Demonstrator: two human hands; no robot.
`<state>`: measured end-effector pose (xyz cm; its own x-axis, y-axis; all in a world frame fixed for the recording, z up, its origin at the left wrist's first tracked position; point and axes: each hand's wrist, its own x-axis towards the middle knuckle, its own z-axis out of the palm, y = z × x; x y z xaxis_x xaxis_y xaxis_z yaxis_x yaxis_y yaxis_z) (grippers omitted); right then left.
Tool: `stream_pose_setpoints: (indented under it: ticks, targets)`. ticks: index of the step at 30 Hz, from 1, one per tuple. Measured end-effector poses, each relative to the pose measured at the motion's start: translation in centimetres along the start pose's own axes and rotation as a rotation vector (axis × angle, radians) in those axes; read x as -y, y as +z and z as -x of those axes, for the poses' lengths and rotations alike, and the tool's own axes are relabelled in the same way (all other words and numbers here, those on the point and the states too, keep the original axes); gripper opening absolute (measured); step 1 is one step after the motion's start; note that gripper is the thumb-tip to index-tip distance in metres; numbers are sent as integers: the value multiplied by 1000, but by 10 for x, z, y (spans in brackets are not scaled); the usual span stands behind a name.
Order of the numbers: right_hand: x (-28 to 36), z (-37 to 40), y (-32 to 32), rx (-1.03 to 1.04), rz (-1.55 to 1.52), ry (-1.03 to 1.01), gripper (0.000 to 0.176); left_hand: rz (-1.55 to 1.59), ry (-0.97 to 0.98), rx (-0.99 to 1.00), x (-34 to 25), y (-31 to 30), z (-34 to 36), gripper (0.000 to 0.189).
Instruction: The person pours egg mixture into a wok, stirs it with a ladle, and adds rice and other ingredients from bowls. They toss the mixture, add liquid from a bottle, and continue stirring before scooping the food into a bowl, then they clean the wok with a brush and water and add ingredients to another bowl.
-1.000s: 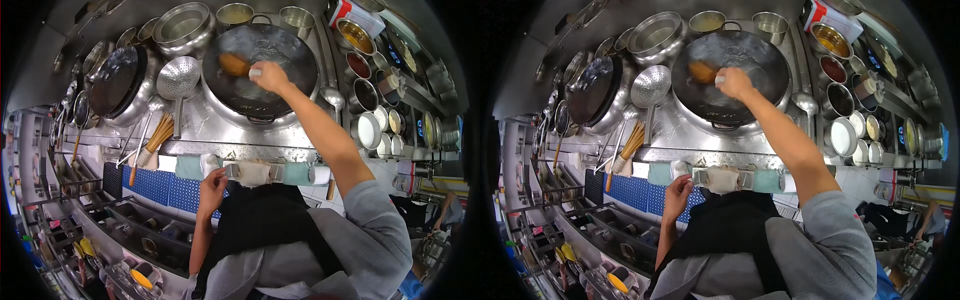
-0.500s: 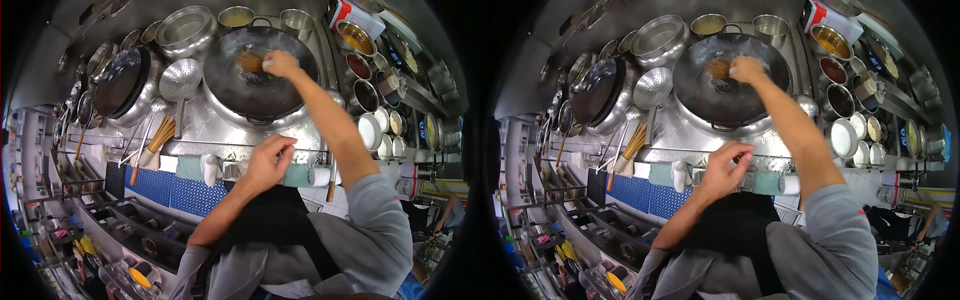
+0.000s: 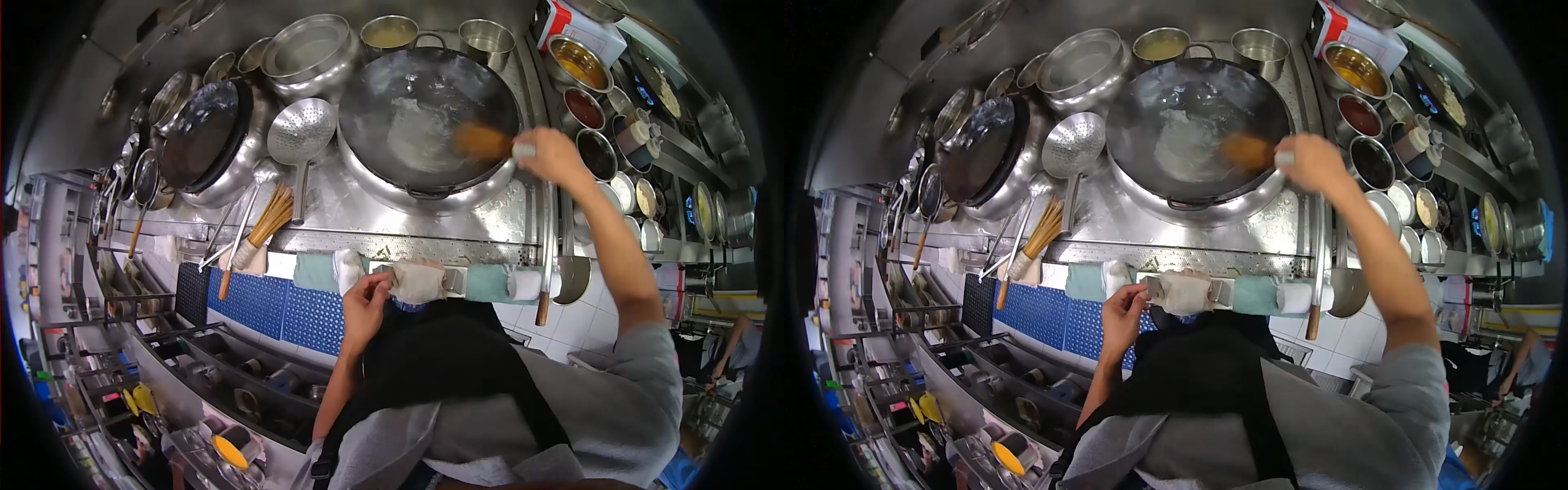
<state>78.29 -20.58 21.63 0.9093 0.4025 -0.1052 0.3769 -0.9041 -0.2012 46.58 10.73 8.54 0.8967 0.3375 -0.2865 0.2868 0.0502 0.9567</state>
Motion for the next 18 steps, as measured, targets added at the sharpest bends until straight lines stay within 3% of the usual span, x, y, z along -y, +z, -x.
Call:
stream_pose_setpoints:
  ticks: [1,3,7,9,11,13,15,18]
  targets:
    - [-23,-29,14,-175,68,-41,32,-20,-7,-15,-2,-4,0,19]
    - [-26,-98,35,-227,17,-20,34,-34,26,-16,-9,-2,-9,20]
    - [50,-210,123,-198,-333,-7,36,-58,115,80,-28,31,-17,22]
    - [108,-177,118,-216,-371,56,40,-85,196,148,-44,49,-16,22]
    - [123,-134,119,-142,-331,-48,43,-75,181,237,-48,58,-19,23]
    - [111,-93,119,-23,-395,-156,44,-105,191,291,-48,62,-24,23]
    - [92,-36,78,45,-384,-294,43,-134,270,282,-53,65,-32,22]
    - [41,9,11,116,-135,-235,40,-223,322,254,-71,67,-49,20]
